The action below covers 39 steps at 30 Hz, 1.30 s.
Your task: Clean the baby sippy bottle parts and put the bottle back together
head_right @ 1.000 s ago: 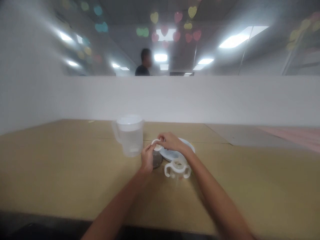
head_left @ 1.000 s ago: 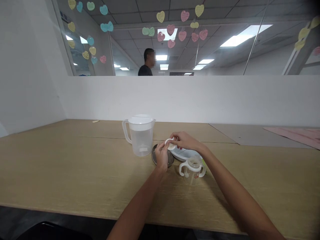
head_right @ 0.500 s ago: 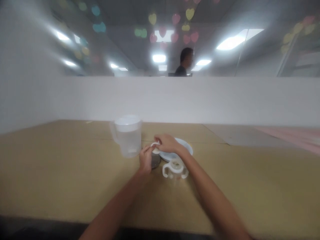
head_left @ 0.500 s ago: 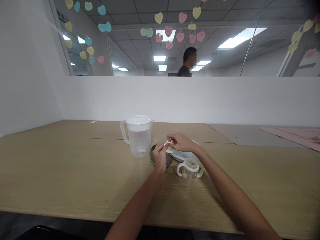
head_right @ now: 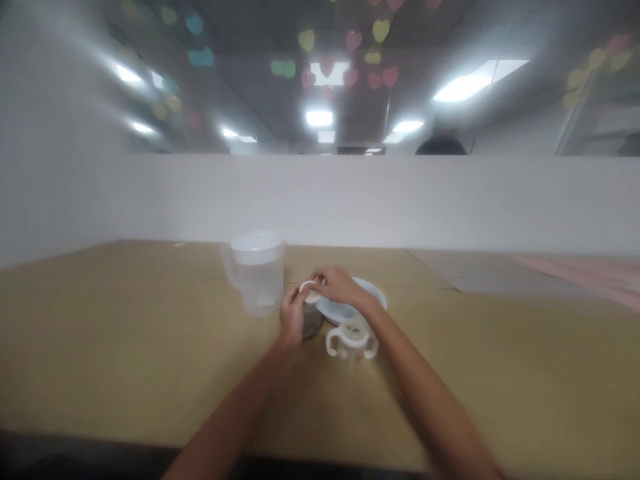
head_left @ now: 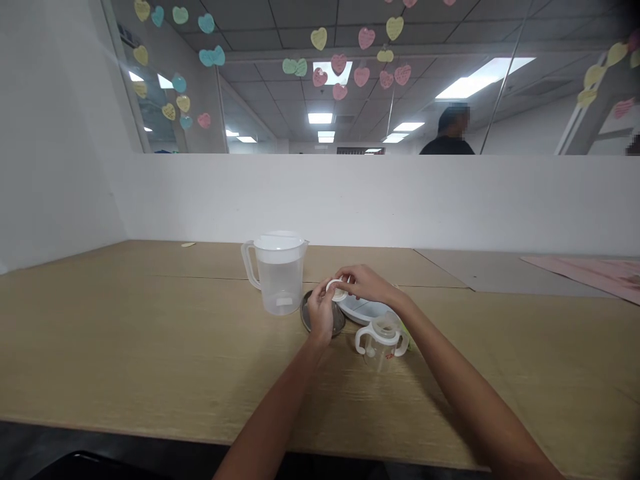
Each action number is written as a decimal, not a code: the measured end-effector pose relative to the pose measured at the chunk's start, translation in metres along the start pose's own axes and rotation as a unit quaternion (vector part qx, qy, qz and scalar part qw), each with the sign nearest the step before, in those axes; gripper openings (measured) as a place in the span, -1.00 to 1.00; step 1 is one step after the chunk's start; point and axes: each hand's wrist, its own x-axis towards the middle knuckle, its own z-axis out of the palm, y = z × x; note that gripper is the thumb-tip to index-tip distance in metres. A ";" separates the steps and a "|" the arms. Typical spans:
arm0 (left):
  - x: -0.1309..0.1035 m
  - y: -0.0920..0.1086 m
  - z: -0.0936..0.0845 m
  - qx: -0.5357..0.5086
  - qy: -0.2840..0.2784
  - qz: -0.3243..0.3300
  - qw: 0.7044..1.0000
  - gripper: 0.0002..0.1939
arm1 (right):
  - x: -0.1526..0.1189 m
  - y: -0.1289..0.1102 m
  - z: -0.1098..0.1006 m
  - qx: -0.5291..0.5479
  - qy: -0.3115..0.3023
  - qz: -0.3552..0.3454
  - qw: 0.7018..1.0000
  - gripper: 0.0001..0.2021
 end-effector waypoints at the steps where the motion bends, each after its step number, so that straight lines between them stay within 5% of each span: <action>1: 0.000 -0.001 0.000 0.003 0.002 0.004 1.000 -0.73 | 0.000 0.002 0.001 0.002 -0.008 0.003 1.000 -0.72; 16: -0.007 0.006 -0.001 0.119 0.011 0.088 0.989 -0.86 | 0.004 -0.006 0.012 -0.152 0.026 0.008 0.988 -0.95; 32: -0.006 -0.005 -0.003 0.059 -0.008 0.061 0.996 -0.78 | 0.006 0.010 0.007 -0.017 0.020 0.014 1.000 -0.74; 39: -0.004 -0.004 -0.003 0.043 -0.007 0.036 0.998 -0.76 | 0.008 0.012 0.011 -0.062 0.028 0.008 0.998 -0.77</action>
